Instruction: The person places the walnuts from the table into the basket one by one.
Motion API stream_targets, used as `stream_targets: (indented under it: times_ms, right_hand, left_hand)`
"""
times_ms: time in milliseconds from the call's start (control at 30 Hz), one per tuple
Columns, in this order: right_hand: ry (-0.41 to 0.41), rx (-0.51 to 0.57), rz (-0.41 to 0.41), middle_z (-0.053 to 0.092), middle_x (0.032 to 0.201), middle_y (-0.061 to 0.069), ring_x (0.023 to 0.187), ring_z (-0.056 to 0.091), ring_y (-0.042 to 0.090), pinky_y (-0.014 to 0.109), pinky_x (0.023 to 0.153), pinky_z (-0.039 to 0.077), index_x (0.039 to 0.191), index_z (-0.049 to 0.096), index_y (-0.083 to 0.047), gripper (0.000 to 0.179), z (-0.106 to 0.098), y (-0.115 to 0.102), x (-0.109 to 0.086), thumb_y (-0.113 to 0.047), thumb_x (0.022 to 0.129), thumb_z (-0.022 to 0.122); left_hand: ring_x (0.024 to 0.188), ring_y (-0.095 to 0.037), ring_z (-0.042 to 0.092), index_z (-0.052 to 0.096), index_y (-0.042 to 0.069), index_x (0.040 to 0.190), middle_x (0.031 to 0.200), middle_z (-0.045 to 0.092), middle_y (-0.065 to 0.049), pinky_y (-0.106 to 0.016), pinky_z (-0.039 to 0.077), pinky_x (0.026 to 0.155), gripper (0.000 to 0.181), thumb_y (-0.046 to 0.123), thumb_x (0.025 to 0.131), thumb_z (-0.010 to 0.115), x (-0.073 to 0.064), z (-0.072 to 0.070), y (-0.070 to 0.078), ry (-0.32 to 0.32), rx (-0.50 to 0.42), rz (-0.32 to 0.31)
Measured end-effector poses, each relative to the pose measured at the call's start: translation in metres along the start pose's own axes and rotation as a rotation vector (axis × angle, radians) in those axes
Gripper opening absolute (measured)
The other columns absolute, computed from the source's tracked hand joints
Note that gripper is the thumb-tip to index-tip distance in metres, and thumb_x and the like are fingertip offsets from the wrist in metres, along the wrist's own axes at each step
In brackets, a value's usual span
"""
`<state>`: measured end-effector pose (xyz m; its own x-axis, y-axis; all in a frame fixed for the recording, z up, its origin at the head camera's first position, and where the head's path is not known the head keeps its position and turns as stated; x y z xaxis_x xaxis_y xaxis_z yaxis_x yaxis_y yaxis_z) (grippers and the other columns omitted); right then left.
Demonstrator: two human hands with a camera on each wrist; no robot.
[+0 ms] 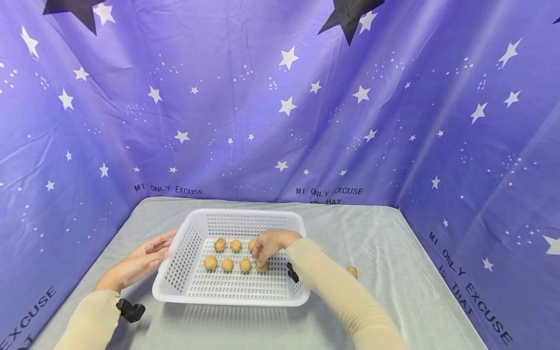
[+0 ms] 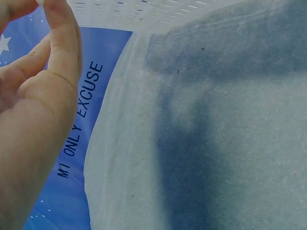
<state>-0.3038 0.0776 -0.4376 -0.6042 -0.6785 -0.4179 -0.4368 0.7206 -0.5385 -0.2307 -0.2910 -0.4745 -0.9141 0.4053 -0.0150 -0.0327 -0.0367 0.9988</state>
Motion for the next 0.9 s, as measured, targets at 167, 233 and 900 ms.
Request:
stream_targets:
  times_ms: [167,233,900]
  right_hand:
    - [0.024,-0.032,-0.045,0.071,0.108,-0.001,0.097,0.064,0.008,0.026,0.091,0.051,0.119,0.071,-0.007,0.039,-0.014,-0.008,-0.008,-0.015,0.083,0.081]
    - [0.029,-0.038,-0.063,0.071,0.111,0.001,0.098,0.063,0.009,0.026,0.091,0.051,0.121,0.07,-0.006,0.04,-0.02,-0.011,-0.012,-0.016,0.083,0.081]
    - [0.12,-0.048,-0.105,0.069,0.116,0.008,0.108,0.065,0.023,0.037,0.095,0.052,0.126,0.066,-0.003,0.042,-0.049,-0.001,-0.077,-0.017,0.087,0.078]
  left_hand:
    - [0.124,-0.018,0.055,0.017,0.002,0.159,0.146,0.042,-0.021,-0.028,0.047,0.102,0.066,0.001,0.103,0.051,0.0,-0.001,-0.001,-0.001,0.01,-0.001]
    - [0.123,-0.018,0.056,0.017,0.002,0.159,0.145,0.043,-0.02,-0.029,0.047,0.102,0.066,0.0,0.102,0.051,-0.001,-0.001,-0.001,-0.006,0.005,0.003]
    - [0.121,-0.018,0.057,0.015,-0.001,0.159,0.143,0.045,-0.019,-0.029,0.047,0.102,0.066,-0.002,0.102,0.05,0.0,-0.001,-0.001,-0.035,-0.01,0.027]
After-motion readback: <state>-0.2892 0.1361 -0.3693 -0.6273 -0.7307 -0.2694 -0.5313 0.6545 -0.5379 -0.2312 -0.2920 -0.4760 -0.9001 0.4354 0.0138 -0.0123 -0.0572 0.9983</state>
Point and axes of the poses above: each hand's wrist, its own x-axis towards the middle knuckle, its own z-axis out of the palm, y = z × x, the point moved 2 cm from there along x, towards the middle knuckle
